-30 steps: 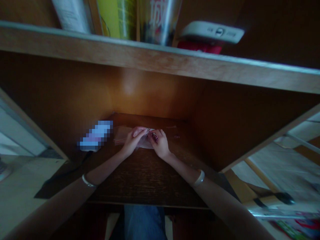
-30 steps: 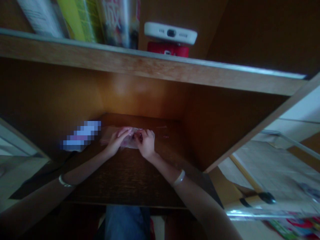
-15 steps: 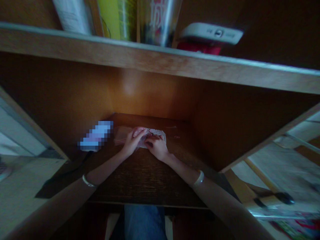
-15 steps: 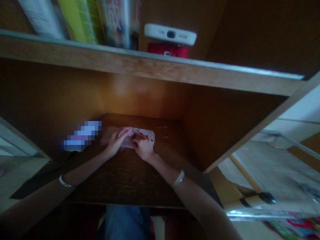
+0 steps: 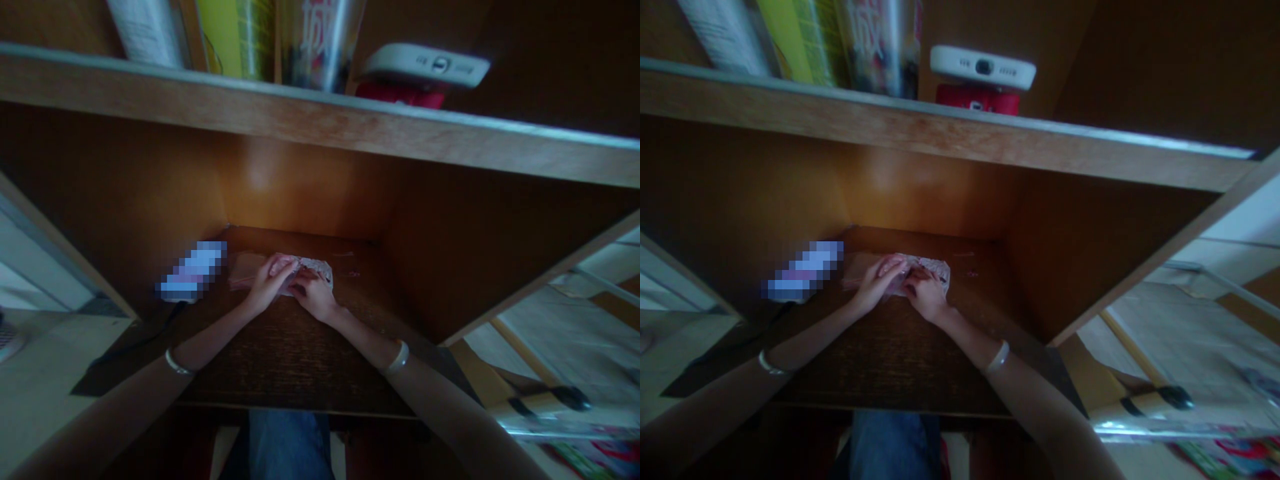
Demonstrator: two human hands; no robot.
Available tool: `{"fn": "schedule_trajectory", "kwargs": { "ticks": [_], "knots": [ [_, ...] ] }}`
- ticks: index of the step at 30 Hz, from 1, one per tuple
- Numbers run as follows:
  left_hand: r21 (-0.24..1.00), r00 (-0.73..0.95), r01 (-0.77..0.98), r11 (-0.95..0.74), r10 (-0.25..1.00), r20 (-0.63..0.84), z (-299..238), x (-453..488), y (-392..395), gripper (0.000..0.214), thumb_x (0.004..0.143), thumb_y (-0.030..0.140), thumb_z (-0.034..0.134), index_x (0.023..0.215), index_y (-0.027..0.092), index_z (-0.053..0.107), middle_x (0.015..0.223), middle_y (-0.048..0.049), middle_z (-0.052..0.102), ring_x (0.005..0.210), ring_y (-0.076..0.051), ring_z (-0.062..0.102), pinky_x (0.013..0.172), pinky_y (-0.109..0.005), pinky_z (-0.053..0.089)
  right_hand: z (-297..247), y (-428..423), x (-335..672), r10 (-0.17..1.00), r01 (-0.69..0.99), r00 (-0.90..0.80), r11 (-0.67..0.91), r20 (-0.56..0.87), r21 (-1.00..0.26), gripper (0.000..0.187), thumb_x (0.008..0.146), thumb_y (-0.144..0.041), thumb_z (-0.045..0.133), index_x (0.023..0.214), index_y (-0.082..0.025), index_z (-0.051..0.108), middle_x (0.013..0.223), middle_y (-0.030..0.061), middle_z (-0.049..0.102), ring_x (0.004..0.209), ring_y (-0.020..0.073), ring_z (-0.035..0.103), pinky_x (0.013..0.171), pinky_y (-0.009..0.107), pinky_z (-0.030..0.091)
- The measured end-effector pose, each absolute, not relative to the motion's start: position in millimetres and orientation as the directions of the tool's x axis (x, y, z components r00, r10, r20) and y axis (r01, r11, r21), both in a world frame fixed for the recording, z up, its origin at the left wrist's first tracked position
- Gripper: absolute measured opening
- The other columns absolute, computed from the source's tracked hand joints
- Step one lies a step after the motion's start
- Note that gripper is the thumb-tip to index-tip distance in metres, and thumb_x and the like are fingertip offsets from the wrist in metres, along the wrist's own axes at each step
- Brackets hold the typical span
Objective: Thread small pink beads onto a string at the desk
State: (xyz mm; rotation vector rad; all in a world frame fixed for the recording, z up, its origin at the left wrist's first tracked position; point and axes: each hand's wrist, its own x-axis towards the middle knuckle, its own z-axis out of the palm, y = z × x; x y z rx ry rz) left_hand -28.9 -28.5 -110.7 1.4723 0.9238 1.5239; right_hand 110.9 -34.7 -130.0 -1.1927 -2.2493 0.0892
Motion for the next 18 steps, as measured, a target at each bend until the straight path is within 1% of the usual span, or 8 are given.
{"fn": "schedule_trajectory", "kwargs": {
  "ticks": [7,10,14,18],
  "knots": [
    [0.904,0.02,-0.055,-0.425,0.904,0.426,-106.9,-27.9,-32.5,0.022,0.071,0.039,0.069,0.081,0.021,0.061,0.088,-0.0024,0.069,0.089,-0.018,0.064,0.087,-0.034,0.049,-129.3,-34.0,111.3,0.792,0.755,-0.39,0.567,0.47,-0.328,0.014,0.082,-0.012,0.059,0.086,-0.021,0.069,0.096,0.0047,0.07,0.098,0.0202,0.059,0.092,0.039,0.039],
    [0.904,0.026,-0.057,-0.424,0.904,0.426,-107.3,-28.4,-32.3,0.022,0.072,0.038,0.068,0.082,0.02,0.061,0.088,-0.0028,0.069,0.09,-0.018,0.064,0.087,-0.033,0.049,-129.8,-34.3,111.0,0.789,0.752,-0.392,0.571,0.474,-0.329,0.013,0.081,-0.014,0.06,0.087,-0.022,0.069,0.097,0.0038,0.07,0.097,0.0198,0.059,0.092,0.039,0.039],
    [0.897,0.045,-0.054,-0.439,0.896,0.441,-108.3,-28.5,-32.0,0.02,0.073,0.037,0.067,0.084,0.02,0.061,0.089,-0.0031,0.068,0.089,-0.018,0.064,0.087,-0.033,0.049,-128.4,-35.1,110.7,0.781,0.747,-0.403,0.582,0.478,-0.321,0.013,0.081,-0.013,0.06,0.086,-0.02,0.069,0.095,0.0046,0.07,0.096,0.0199,0.06,0.092,0.038,0.039],
    [0.89,0.051,-0.014,-0.455,0.889,0.455,-109.1,-28.7,-32.8,0.023,0.073,0.038,0.068,0.086,0.02,0.06,0.089,-0.0026,0.067,0.087,-0.017,0.063,0.085,-0.032,0.049,-124.7,-35.6,111.6,0.803,0.792,-0.298,0.51,0.516,-0.336,0.016,0.082,-0.012,0.057,0.087,-0.021,0.07,0.092,0.0054,0.071,0.093,0.0211,0.06,0.088,0.039,0.039]
  ]
}}
